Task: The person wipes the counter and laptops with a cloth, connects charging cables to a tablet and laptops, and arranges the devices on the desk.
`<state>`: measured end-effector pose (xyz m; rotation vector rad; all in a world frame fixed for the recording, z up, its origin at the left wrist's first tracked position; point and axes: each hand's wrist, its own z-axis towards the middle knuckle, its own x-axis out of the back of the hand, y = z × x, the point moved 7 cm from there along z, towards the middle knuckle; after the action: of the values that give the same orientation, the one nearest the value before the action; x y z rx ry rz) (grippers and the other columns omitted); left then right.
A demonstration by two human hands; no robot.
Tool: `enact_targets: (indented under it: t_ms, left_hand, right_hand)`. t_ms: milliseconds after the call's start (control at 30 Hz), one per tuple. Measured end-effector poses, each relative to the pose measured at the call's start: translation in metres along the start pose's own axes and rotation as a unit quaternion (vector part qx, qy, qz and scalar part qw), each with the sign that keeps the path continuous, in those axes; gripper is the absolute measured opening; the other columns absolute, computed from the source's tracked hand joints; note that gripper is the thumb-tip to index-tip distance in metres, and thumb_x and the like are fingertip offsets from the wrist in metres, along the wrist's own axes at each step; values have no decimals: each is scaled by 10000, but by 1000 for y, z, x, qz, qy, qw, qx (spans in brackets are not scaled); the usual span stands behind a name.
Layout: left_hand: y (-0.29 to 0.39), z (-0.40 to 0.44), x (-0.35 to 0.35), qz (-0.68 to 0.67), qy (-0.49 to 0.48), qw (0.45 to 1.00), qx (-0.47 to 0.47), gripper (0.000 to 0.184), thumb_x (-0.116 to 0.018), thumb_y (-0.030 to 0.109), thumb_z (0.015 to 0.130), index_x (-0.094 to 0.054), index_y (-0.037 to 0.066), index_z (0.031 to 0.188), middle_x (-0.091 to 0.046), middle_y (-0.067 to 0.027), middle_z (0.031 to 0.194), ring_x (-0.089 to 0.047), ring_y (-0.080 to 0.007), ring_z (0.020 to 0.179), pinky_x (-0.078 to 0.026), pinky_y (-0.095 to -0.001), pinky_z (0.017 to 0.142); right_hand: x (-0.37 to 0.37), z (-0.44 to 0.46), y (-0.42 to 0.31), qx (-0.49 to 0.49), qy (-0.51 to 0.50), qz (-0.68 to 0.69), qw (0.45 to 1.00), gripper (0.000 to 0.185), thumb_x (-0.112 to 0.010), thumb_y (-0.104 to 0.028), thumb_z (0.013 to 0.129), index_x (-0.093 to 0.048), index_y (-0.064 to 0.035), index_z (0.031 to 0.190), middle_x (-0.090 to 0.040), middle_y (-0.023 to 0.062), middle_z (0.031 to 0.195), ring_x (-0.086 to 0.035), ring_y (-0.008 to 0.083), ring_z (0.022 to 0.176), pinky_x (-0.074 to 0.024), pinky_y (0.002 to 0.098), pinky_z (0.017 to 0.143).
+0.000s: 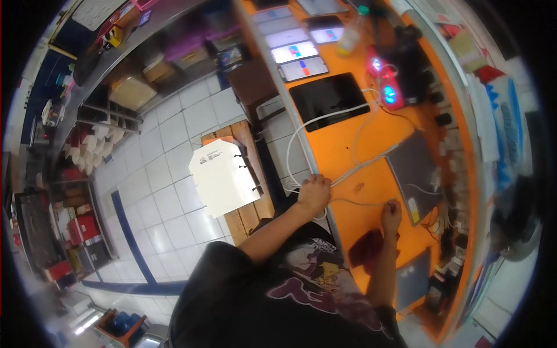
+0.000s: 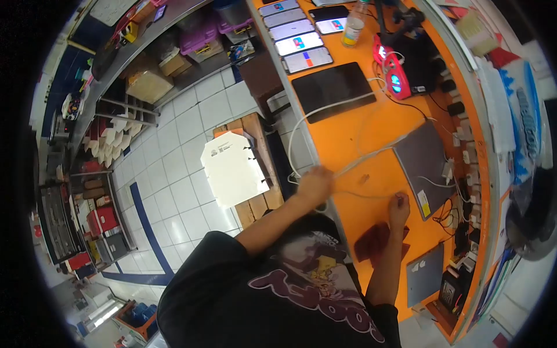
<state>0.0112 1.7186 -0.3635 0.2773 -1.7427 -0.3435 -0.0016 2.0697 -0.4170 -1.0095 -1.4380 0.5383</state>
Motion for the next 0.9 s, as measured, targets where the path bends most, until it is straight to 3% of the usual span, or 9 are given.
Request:
enact_targets:
  t_ms: [133,233,333,433,567,667,733,833,900]
  left_hand:
    - [-32,-14,-5,35,-17,999,32,245,-606,149,826,-618,78,1060,-684,-126,973,-657,-281,982,-506,-446,859]
    - [-51,-26,16,47,127,991,-16,194,-625,103,727,-650,86,918,-684,-116,876,-661,-340,879,-469,-503,876]
    - [-63,-23,14,25,91,995,-14,229,-614,97,744,-647,86,970,-686,-115,967,-647,-325,929,-459,-470,889]
    - [-75,-21,12,-18,118,993,-4,214,-631,116,774,-660,92,985,-681,-122,972,-635,-336,970,-453,-492,936]
    - [-76,-25,5,38,69,997,27,247,-670,169,807,-669,106,1047,-686,-105,991,-632,-338,1018,-455,-478,972]
    - [-31,-29,36,62,165,984,1,273,-716,193,817,-694,100,1072,-697,-165,1002,-655,-389,939,-472,-467,920]
    - [3,-9,39,21,162,986,-11,273,-713,192,825,-688,81,1074,-698,-168,992,-657,-385,952,-489,-464,897]
    - [59,21,38,-139,156,975,-78,240,-678,140,860,-664,14,1064,-696,-196,974,-662,-381,952,-529,-454,825]
    - [96,57,27,-259,140,950,-107,230,-655,102,869,-650,-11,1069,-689,-222,990,-658,-402,946,-529,-467,826]
  right_hand:
    - [1,10,9,89,27,-24,995,98,-610,-69,914,-588,-46,1007,-626,70,827,-597,155,751,-492,313,704]
    - [-7,17,22,82,31,-27,996,163,-631,-114,898,-591,-43,1039,-653,117,870,-633,227,769,-504,347,728]
    - [2,6,-13,4,43,-119,992,217,-629,-179,892,-594,-50,1064,-665,123,894,-644,270,784,-515,370,747]
    - [-3,11,-9,53,76,-182,979,278,-642,-130,877,-582,-24,1127,-649,77,866,-635,222,776,-509,360,700]
    - [-12,24,12,35,89,11,995,223,-641,-143,880,-591,-36,1070,-635,63,807,-626,216,724,-510,355,648]
    - [-31,13,17,-266,-64,473,838,161,-652,-162,875,-583,-60,980,-614,55,755,-597,194,674,-493,325,596]
    - [-36,21,21,-281,73,784,549,122,-640,-170,890,-558,-83,911,-583,38,713,-568,174,640,-472,281,585]
    - [-39,22,26,-366,136,809,440,123,-621,-175,907,-555,-71,905,-560,54,722,-552,202,632,-483,299,594]
    - [-60,34,64,-332,131,794,492,120,-608,-181,917,-554,-74,911,-568,71,780,-567,217,692,-500,319,623]
